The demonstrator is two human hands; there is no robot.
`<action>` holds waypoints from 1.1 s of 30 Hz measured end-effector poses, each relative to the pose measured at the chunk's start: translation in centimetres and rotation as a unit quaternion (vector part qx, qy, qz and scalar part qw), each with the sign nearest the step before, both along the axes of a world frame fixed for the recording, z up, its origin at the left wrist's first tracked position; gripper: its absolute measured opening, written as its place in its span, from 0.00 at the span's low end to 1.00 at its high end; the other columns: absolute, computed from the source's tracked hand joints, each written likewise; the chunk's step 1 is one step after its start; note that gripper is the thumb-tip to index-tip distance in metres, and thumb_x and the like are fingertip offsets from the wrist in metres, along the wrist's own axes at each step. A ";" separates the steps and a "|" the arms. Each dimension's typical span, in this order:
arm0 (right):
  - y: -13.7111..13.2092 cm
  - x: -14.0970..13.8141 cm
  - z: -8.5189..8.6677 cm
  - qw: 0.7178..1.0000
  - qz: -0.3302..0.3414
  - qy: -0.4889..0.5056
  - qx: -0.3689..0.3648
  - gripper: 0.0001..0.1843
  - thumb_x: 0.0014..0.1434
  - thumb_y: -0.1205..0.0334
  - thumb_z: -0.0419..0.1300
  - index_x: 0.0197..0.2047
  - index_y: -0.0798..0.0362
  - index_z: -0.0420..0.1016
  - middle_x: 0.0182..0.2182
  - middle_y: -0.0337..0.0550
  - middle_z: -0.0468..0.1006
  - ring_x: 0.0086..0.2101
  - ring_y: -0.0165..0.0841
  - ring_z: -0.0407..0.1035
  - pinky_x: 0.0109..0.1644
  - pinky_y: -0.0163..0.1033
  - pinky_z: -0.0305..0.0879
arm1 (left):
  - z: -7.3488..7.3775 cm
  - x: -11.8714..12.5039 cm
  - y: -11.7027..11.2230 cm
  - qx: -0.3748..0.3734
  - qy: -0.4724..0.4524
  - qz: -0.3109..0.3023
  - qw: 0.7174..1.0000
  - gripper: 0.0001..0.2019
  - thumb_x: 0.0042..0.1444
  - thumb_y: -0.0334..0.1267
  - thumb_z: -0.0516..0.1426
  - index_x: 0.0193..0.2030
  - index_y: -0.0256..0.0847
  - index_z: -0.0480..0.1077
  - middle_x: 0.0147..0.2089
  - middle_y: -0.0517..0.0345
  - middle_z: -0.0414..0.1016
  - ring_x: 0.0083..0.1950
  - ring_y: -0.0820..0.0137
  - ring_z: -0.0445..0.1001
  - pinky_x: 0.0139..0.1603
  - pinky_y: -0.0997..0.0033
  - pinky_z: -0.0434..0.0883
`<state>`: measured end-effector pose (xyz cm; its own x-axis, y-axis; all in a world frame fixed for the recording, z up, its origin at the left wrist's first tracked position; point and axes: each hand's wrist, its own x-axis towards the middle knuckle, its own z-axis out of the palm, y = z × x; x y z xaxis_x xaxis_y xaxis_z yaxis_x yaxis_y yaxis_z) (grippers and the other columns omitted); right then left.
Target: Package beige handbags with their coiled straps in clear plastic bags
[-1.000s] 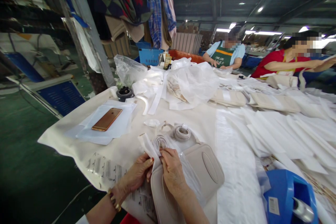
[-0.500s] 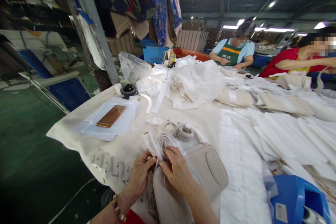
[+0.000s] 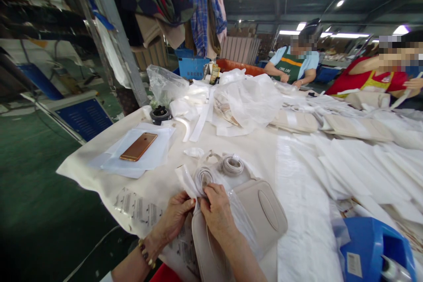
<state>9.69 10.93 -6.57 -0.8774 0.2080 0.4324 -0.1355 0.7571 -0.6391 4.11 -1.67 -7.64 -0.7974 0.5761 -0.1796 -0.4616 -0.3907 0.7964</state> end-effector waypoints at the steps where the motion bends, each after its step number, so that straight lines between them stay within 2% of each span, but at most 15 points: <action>1: 0.0 0.0 0.1 1.000 0.004 -0.003 -0.005 0.12 0.51 0.75 0.52 0.37 0.53 0.71 0.37 0.47 0.74 0.39 0.38 0.66 0.43 0.45 0.67 | 0.0 0.0 0.2 -0.006 0.000 0.015 1.000 0.15 0.34 0.40 0.69 0.31 0.37 0.77 0.23 0.61 0.73 0.24 0.74 0.63 0.30 0.73 0.63; 4: 0.3 0.3 0.6 0.999 0.021 -0.019 -0.025 0.12 0.51 0.74 0.52 0.37 0.53 0.71 0.37 0.47 0.74 0.40 0.38 0.65 0.44 0.44 0.66 | 0.0 0.1 0.7 -0.016 -0.002 0.046 0.999 0.12 0.35 0.39 0.69 0.28 0.38 0.76 0.21 0.64 0.70 0.22 0.77 0.60 0.26 0.76 0.61; 12: 1.5 0.5 1.8 0.992 0.064 -0.084 -0.074 0.06 0.58 0.69 0.55 0.39 0.53 0.72 0.41 0.45 0.74 0.43 0.34 0.66 0.49 0.40 0.64 | -0.3 -0.1 0.6 -0.029 -0.020 0.059 0.998 0.11 0.32 0.37 0.67 0.23 0.36 0.74 0.19 0.63 0.70 0.19 0.77 0.61 0.22 0.77 0.59; 15: 1.3 0.5 1.8 0.994 0.057 -0.074 -0.048 0.07 0.60 0.70 0.54 0.37 0.52 0.73 0.40 0.44 0.74 0.42 0.34 0.66 0.48 0.40 0.65 | -0.5 -0.1 0.4 -0.032 -0.023 0.061 0.997 0.11 0.33 0.39 0.67 0.23 0.36 0.72 0.18 0.64 0.68 0.19 0.77 0.60 0.23 0.77 0.60; 19: 0.6 0.5 2.1 0.996 0.054 -0.060 0.024 0.08 0.61 0.71 0.53 0.33 0.52 0.72 0.35 0.43 0.73 0.39 0.36 0.65 0.43 0.41 0.66 | -0.5 -0.1 0.1 -0.046 -0.010 0.049 0.998 0.14 0.34 0.41 0.68 0.27 0.37 0.73 0.21 0.64 0.70 0.21 0.77 0.61 0.25 0.77 0.61; 26: 0.7 -0.4 2.7 0.987 0.073 -0.072 0.124 0.13 0.62 0.72 0.49 0.29 0.53 0.69 0.31 0.42 0.72 0.34 0.35 0.64 0.40 0.41 0.64 | -0.5 0.2 0.1 -0.059 -0.003 0.039 0.998 0.18 0.35 0.46 0.69 0.29 0.37 0.73 0.21 0.63 0.69 0.22 0.76 0.60 0.26 0.76 0.60; 29: 0.8 -0.9 2.7 0.984 0.088 -0.081 0.134 0.13 0.62 0.72 0.50 0.28 0.53 0.69 0.30 0.42 0.73 0.34 0.34 0.65 0.40 0.40 0.63 | -0.7 0.6 0.3 -0.040 -0.040 0.051 0.997 0.19 0.33 0.46 0.70 0.29 0.38 0.73 0.21 0.65 0.68 0.23 0.76 0.60 0.27 0.76 0.60; 33: 0.3 -1.0 2.3 0.989 0.060 -0.058 0.123 0.13 0.61 0.72 0.50 0.27 0.53 0.69 0.29 0.43 0.72 0.33 0.35 0.64 0.37 0.39 0.61 | -0.6 0.7 0.4 -0.022 -0.071 0.050 0.996 0.18 0.31 0.45 0.70 0.27 0.38 0.73 0.20 0.65 0.67 0.22 0.77 0.59 0.26 0.76 0.60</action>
<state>8.72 11.23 -4.31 -0.9358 -0.0003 0.3526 -0.1712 0.8745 -0.4537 4.80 -1.31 -8.26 -0.8149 0.4839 -0.3189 -0.5320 -0.4063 0.7429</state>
